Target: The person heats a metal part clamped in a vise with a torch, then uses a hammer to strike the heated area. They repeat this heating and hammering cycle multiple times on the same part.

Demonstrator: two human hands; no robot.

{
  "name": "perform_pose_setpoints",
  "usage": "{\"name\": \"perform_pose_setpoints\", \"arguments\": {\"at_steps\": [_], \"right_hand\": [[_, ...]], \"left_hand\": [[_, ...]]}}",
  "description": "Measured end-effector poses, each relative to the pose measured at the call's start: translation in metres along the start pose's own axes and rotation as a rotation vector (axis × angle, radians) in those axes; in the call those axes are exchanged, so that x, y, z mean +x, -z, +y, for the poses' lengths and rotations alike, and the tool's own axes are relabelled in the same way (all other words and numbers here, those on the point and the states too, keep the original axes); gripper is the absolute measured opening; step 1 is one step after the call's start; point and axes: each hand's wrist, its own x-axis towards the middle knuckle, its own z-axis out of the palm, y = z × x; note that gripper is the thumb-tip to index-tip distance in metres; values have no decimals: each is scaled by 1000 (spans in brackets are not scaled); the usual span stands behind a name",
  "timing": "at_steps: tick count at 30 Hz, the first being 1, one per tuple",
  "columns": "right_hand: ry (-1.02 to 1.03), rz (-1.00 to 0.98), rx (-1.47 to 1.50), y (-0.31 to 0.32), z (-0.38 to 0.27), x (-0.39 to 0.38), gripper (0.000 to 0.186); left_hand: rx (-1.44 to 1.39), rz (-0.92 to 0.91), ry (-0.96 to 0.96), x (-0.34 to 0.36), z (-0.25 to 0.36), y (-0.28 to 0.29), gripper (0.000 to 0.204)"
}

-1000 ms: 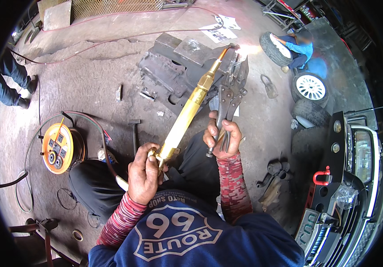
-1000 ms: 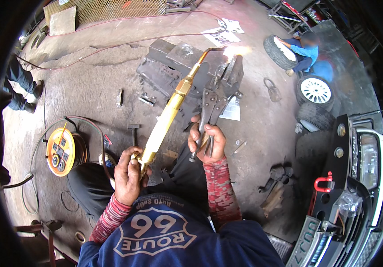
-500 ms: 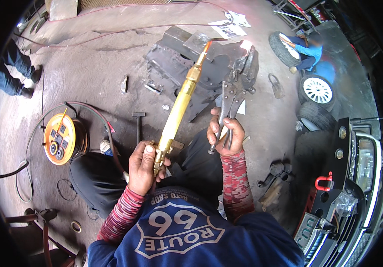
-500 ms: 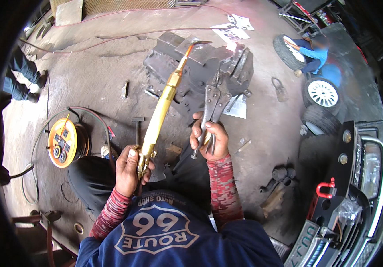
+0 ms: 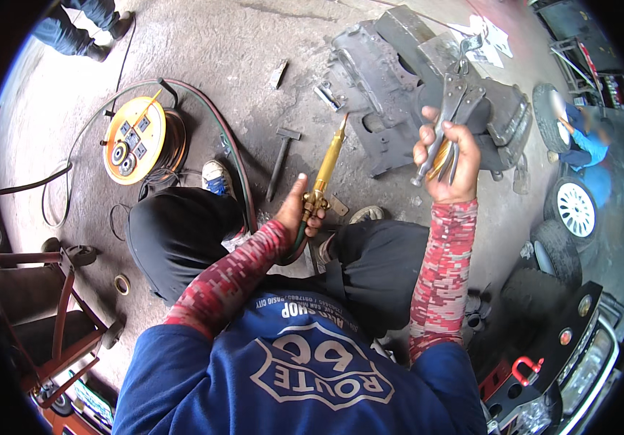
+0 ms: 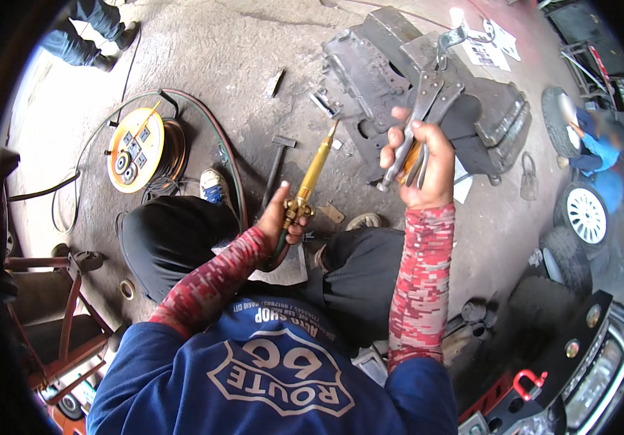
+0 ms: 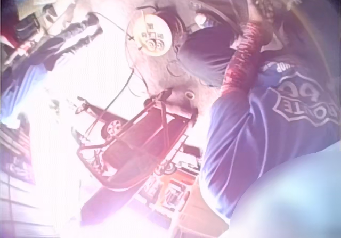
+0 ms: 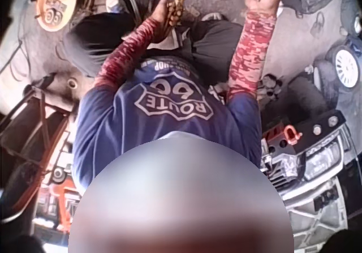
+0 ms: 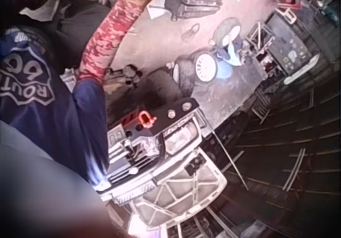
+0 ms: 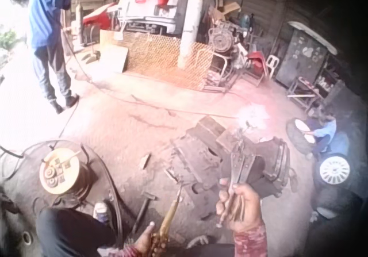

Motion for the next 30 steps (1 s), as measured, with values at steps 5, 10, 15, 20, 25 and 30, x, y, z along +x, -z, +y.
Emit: {"name": "perform_pose_setpoints", "arguments": {"at_steps": [5,10,15,20,25,30], "right_hand": [[64,115,-175,0,11,32,35],[71,213,-281,-5,27,38,37],[129,334,-294,-13,31,35,27],[107,398,-276,-10,36,23,35],[39,352,-11,-15,41,9,35],[-25,257,260,-30,41,8,32]], "left_hand": [[177,292,-56,79,-42,34,66],[88,226,69,154,-81,99,47],[844,437,-12,189,-103,159,47],[1586,1185,-524,203,-37,177,39],[1610,1204,-368,215,48,188,45],[1703,1039,-318,230,50,197,43]]}}
